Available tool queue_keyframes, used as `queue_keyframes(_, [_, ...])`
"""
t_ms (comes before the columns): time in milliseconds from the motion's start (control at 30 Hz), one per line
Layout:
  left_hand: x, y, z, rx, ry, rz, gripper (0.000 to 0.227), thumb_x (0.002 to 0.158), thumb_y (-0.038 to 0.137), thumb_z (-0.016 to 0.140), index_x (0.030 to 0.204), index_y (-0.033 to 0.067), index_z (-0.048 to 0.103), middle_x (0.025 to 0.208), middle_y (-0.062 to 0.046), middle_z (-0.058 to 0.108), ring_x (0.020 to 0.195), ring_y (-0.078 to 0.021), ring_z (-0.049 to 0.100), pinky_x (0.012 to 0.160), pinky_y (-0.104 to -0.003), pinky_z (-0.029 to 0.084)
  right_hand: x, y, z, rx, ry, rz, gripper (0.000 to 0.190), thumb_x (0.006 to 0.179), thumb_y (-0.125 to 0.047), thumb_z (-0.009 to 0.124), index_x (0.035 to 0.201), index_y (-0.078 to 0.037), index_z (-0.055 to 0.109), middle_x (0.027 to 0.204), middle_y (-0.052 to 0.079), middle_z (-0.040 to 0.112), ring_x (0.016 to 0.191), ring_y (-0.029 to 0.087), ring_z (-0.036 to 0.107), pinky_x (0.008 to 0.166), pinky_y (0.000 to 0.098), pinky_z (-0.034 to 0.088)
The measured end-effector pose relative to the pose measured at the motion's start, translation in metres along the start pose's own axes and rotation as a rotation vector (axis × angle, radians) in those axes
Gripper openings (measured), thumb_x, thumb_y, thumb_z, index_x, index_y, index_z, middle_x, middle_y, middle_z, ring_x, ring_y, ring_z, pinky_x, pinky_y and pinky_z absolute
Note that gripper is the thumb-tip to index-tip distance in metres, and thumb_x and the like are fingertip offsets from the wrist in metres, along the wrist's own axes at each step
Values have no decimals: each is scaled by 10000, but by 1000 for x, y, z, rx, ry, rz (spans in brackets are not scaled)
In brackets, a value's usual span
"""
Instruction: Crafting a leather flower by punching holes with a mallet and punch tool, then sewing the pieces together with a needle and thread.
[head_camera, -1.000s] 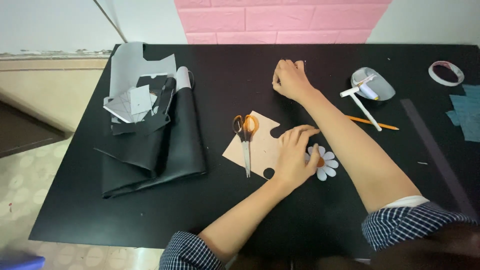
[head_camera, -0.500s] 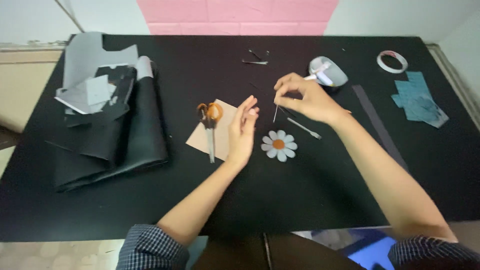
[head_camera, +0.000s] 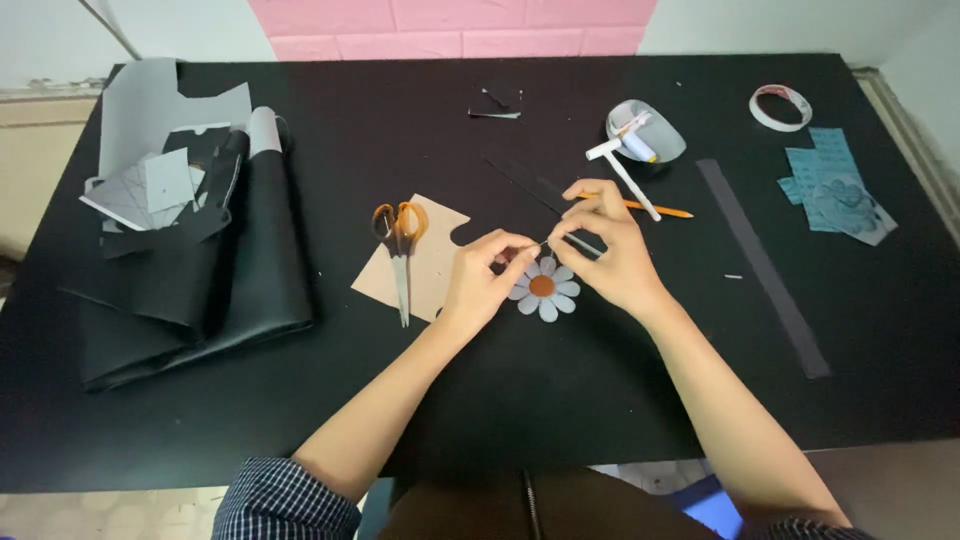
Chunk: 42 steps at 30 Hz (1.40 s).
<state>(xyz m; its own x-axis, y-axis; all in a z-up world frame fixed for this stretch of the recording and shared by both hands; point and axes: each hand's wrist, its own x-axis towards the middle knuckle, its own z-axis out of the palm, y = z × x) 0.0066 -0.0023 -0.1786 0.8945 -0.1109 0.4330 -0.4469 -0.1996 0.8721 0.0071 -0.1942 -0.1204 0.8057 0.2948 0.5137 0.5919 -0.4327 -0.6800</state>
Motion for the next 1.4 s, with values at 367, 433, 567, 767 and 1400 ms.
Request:
queue_keyframes(367, [2,16,-4,-202,91,-197,69,953,40,709,973,59,772,718,-69,672,651,-57,595,574,-238,556,4,-7,-8,-71,228,-40,128,904,84,710,908,-40,678,1231,156,485,1087,358,646,985,490,503])
queue_keyframes(433, [2,17,-5,-223,109,-228,79,954,29,699,982,48,769,721,-73,674,656,-58,589,578,-244,563,4,0,-15,-81,243,-35,128,917,88,692,921,-34,654,1221,168,488,1119,377,629,993,487,492])
queue_keyframes(567, [2,9,-4,-250,134,-275,79,987,85,686,1009,42,749,763,-100,694,705,-80,629,606,-232,580,6,25,-41,-143,320,-42,89,1043,4,572,968,-36,601,1220,176,464,1126,388,553,989,497,450])
queue_keyframes(767, [-1,15,-7,-180,105,-286,153,998,153,660,1103,66,728,885,-82,726,797,-116,679,710,-243,605,27,93,-92,-323,373,21,87,1081,8,444,1034,36,512,1202,220,401,1083,353,475,942,472,416])
queue_keyframes(1400, [0,14,-11,-253,76,-253,187,1006,179,631,1138,84,722,897,-62,716,796,-113,656,674,-251,603,109,221,-140,-1100,-84,252,282,1071,-410,711,981,-180,845,1400,137,618,1304,362,487,1045,554,222])
